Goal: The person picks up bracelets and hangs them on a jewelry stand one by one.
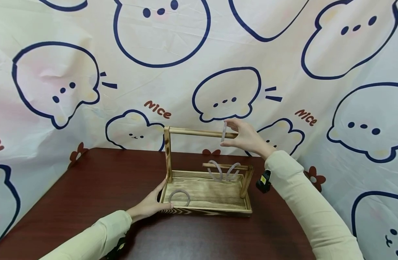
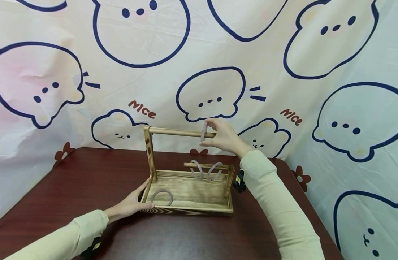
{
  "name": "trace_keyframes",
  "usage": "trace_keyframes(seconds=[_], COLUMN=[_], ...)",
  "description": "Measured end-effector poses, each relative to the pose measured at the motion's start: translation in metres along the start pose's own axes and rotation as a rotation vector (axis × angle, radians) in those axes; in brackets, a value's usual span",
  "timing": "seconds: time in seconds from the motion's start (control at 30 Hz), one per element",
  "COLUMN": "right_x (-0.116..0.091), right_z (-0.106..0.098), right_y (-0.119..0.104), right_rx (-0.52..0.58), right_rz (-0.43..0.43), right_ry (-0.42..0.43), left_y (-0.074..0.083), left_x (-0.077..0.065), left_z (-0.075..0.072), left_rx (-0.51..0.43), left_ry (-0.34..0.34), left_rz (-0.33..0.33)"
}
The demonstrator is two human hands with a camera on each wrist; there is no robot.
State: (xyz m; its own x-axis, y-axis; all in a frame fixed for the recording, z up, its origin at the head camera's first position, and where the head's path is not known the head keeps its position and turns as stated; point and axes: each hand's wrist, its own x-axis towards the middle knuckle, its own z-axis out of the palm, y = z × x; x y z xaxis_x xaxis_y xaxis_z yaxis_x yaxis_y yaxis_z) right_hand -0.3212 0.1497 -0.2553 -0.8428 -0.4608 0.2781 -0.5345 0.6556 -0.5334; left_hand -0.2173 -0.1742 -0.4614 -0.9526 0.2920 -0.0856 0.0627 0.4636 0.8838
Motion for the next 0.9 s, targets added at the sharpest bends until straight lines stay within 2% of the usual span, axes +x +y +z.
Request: trace_keyframes(seconds=[0.4, 0.9], right_x=[0.011, 0.019], right_z=[0.006, 0.023], right_y=[-0.012, -0.022], right_rx=[-0.025, 0.003], right_rz=[-0.067, -0.091], right_ry=[-0.025, -0.035], left_y=[0.003, 0.003], left_x=[-0.001, -0.001], left_z=[0.0, 0.0], left_rx=[0.002, -0.007], left_ry=[0.006, 0.006], left_rz=[0.012, 0.004])
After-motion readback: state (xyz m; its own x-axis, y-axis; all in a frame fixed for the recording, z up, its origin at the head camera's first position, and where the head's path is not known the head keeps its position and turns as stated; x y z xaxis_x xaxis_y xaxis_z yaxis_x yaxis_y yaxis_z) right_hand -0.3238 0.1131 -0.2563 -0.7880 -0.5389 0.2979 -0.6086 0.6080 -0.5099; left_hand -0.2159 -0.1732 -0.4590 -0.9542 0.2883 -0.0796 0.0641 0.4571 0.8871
